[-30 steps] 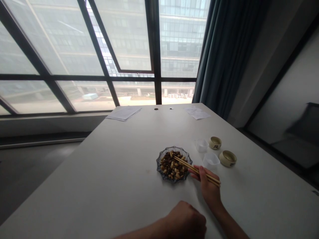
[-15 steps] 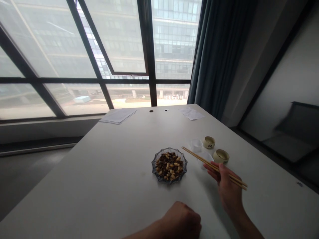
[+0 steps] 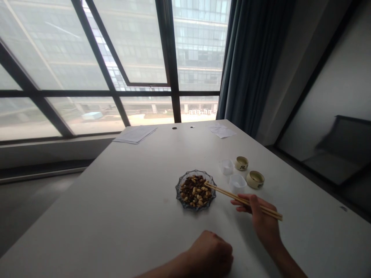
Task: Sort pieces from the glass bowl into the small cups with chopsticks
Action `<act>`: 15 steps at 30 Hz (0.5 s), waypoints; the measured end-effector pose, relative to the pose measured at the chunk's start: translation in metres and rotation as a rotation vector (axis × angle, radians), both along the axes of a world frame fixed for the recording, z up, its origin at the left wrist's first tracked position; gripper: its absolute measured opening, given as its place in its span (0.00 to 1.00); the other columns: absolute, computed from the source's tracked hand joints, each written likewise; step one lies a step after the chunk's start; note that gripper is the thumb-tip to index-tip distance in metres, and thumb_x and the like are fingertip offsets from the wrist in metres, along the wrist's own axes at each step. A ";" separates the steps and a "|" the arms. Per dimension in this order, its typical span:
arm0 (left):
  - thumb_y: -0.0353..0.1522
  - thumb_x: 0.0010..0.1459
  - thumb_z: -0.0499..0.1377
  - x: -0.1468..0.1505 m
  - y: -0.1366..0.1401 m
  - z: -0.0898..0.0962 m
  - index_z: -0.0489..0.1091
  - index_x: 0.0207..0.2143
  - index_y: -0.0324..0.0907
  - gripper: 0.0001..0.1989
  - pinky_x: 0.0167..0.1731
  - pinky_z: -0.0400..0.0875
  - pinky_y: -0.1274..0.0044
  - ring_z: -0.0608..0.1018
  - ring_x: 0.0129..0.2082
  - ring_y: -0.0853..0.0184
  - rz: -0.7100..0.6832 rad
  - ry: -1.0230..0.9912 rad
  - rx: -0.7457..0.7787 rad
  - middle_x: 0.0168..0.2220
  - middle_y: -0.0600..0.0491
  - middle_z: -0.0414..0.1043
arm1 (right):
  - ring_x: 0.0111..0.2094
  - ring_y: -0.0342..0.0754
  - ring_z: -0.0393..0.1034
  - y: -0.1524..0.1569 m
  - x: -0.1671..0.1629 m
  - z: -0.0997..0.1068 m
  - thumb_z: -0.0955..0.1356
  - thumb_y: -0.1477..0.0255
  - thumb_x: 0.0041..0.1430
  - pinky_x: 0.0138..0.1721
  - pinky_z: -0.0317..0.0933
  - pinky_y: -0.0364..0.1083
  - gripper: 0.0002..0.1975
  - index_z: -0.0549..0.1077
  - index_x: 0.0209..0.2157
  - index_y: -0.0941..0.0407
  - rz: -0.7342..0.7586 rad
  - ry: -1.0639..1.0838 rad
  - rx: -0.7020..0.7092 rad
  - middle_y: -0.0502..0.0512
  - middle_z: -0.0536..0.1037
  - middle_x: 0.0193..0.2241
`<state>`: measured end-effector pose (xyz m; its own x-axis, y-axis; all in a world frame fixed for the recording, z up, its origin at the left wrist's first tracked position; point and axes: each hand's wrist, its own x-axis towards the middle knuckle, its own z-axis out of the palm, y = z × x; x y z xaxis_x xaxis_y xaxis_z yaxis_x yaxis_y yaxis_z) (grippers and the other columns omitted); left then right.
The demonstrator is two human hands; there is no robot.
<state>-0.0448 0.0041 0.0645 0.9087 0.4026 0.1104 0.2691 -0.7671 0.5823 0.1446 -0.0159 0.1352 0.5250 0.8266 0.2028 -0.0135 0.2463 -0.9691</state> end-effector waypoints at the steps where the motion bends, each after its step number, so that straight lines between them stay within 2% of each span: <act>1: 0.23 0.50 0.65 0.000 0.000 0.000 0.53 0.20 0.43 0.21 0.21 0.55 0.81 0.59 0.18 0.73 0.000 -0.002 0.001 0.17 0.62 0.56 | 0.28 0.58 0.83 0.004 -0.005 0.002 0.71 0.47 0.61 0.28 0.79 0.50 0.28 0.85 0.35 0.59 0.025 -0.056 0.001 0.63 0.86 0.28; 6: 0.24 0.51 0.66 -0.001 0.000 0.000 0.53 0.19 0.43 0.22 0.21 0.56 0.81 0.59 0.19 0.74 -0.005 -0.012 0.010 0.18 0.62 0.56 | 0.20 0.50 0.74 0.032 -0.015 0.019 0.67 0.44 0.64 0.21 0.69 0.46 0.30 0.83 0.31 0.57 0.146 -0.358 -0.006 0.59 0.83 0.23; 10: 0.25 0.52 0.66 -0.001 0.001 -0.004 0.52 0.19 0.43 0.23 0.20 0.55 0.81 0.58 0.18 0.74 -0.015 -0.014 0.023 0.17 0.62 0.56 | 0.22 0.47 0.69 0.054 -0.025 0.032 0.63 0.50 0.70 0.26 0.62 0.45 0.29 0.77 0.24 0.56 0.183 -0.610 -0.012 0.54 0.77 0.19; 15: 0.26 0.52 0.68 0.001 0.001 -0.009 0.52 0.19 0.43 0.24 0.19 0.54 0.81 0.57 0.17 0.74 -0.009 -0.001 0.051 0.17 0.63 0.54 | 0.23 0.45 0.64 0.079 -0.047 0.031 0.67 0.54 0.67 0.27 0.56 0.44 0.26 0.69 0.19 0.54 0.209 -0.693 -0.005 0.49 0.70 0.17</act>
<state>-0.0435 0.0050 0.0552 0.9121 0.3883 0.1317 0.2615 -0.7981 0.5428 0.0981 0.0629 0.1661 0.1082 0.8975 0.4275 0.5582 0.3010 -0.7732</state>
